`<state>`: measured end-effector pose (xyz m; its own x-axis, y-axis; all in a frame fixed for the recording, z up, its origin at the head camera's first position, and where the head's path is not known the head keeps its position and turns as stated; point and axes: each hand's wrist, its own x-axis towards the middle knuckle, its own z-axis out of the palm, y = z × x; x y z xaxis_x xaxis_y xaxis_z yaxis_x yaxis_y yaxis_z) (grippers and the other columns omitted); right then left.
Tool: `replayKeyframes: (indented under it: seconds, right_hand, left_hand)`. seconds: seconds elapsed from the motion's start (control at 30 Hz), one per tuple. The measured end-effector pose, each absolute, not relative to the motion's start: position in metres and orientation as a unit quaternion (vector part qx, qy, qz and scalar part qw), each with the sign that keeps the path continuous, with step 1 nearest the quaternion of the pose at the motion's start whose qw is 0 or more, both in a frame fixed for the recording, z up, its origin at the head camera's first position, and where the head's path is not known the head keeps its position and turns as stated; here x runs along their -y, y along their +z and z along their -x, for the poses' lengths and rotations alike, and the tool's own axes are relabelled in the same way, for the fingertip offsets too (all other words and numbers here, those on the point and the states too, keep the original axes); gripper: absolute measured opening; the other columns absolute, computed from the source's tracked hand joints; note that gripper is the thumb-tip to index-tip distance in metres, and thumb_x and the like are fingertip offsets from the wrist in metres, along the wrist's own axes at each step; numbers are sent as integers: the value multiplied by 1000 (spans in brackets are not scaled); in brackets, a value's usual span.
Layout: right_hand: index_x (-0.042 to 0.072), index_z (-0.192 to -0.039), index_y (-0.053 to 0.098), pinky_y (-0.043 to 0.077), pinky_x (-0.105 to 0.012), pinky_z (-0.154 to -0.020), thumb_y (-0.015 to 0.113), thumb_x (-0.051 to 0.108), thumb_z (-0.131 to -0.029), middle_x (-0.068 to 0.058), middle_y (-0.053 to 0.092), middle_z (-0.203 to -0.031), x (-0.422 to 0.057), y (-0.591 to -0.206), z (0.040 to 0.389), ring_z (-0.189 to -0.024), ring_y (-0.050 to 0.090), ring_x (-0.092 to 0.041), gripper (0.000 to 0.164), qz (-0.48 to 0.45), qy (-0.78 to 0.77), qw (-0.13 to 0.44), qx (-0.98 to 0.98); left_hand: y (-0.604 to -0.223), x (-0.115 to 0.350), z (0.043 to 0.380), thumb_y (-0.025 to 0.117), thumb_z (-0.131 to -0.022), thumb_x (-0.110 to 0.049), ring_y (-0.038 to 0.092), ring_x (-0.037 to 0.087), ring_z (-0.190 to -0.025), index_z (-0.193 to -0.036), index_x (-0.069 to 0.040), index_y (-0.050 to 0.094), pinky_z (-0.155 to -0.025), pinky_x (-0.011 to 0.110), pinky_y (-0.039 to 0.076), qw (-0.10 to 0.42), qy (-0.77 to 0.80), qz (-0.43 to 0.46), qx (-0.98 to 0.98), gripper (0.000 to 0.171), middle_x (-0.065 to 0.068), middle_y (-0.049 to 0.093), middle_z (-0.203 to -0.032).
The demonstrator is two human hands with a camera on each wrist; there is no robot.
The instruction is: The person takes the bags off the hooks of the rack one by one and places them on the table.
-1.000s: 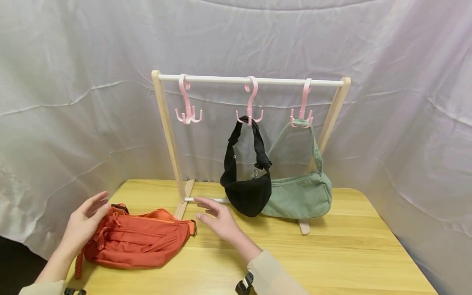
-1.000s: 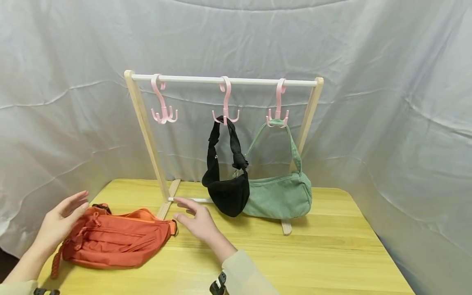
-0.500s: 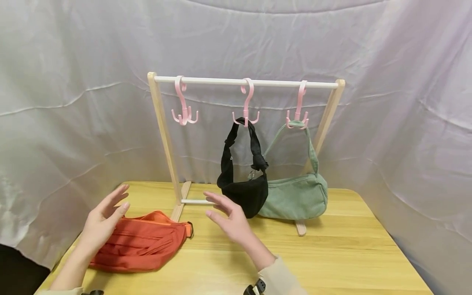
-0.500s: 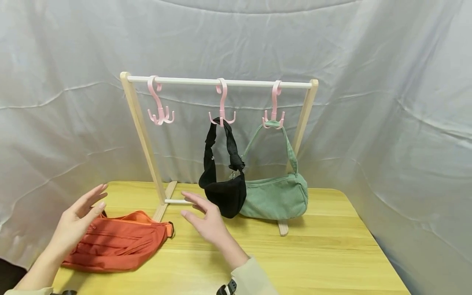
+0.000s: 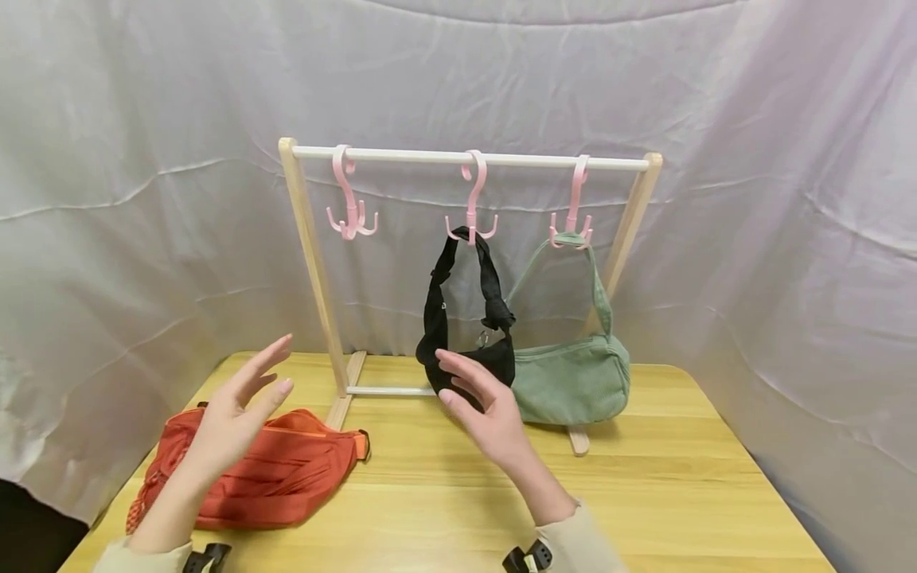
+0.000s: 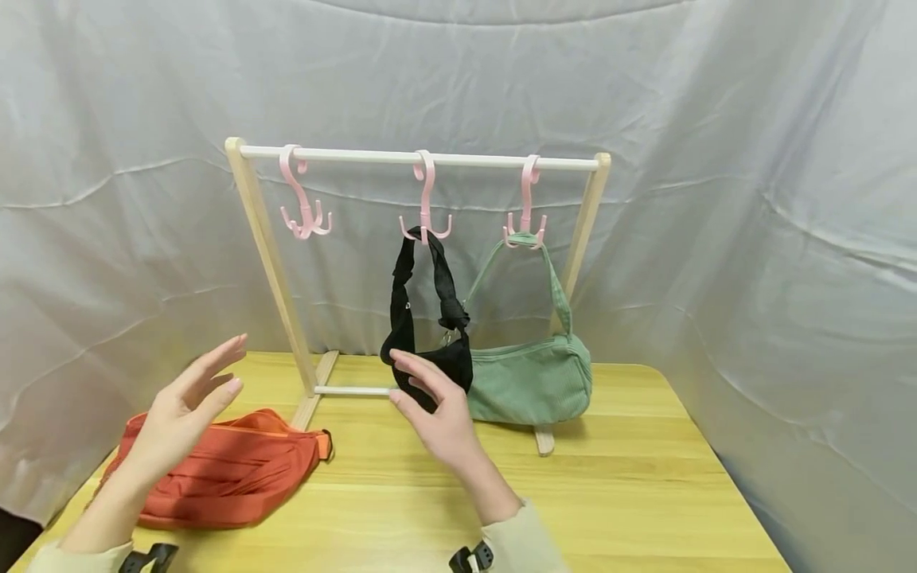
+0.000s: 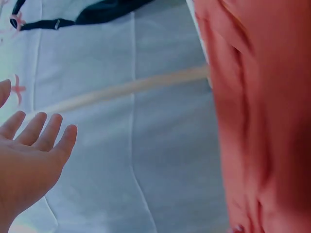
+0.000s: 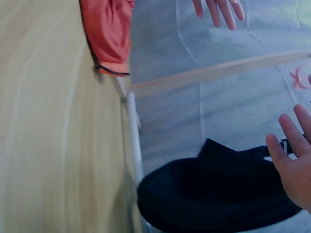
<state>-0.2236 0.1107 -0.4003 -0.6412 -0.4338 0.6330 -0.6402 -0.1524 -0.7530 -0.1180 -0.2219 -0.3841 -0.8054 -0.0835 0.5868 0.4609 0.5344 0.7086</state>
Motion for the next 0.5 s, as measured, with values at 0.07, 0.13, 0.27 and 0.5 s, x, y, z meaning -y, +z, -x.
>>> replayKeyframes:
  seconds: [0.07,0.13,0.27,0.5]
  right_hand:
    - [4,-145,60,46,-49,-112,67,-2,-99,-9,59,-148,-116,-396,223,-135,56,-27,47,-417,637,91,642]
    - [3,-144,60,47,-49,-111,67,-3,-99,-10,59,-148,-122,-392,224,-135,56,-26,47,-418,639,100,639]
    - [1,-144,59,47,-47,-111,65,-8,-98,-15,59,-147,-132,-385,224,-135,57,-26,48,-419,646,121,626]
    - [-3,-143,58,49,-44,-110,64,-10,-97,-21,60,-144,-147,-370,225,-132,59,-28,46,-418,659,171,602]
  left_hand:
    - [-380,215,122,62,-101,4,47,3,-140,-157,-13,47,-108,11,39,291,-468,126,825,60,-6,50,-157]
    - [-377,209,125,62,-101,5,47,3,-140,-157,-13,47,-109,12,39,291,-471,135,822,61,-5,51,-157]
    - [-372,197,133,62,-101,4,49,2,-138,-156,-14,48,-110,14,39,288,-477,144,818,60,-3,54,-154]
    - [-365,182,148,63,-104,-5,48,9,-140,-157,-27,48,-112,17,38,278,-479,142,821,59,-6,51,-157]
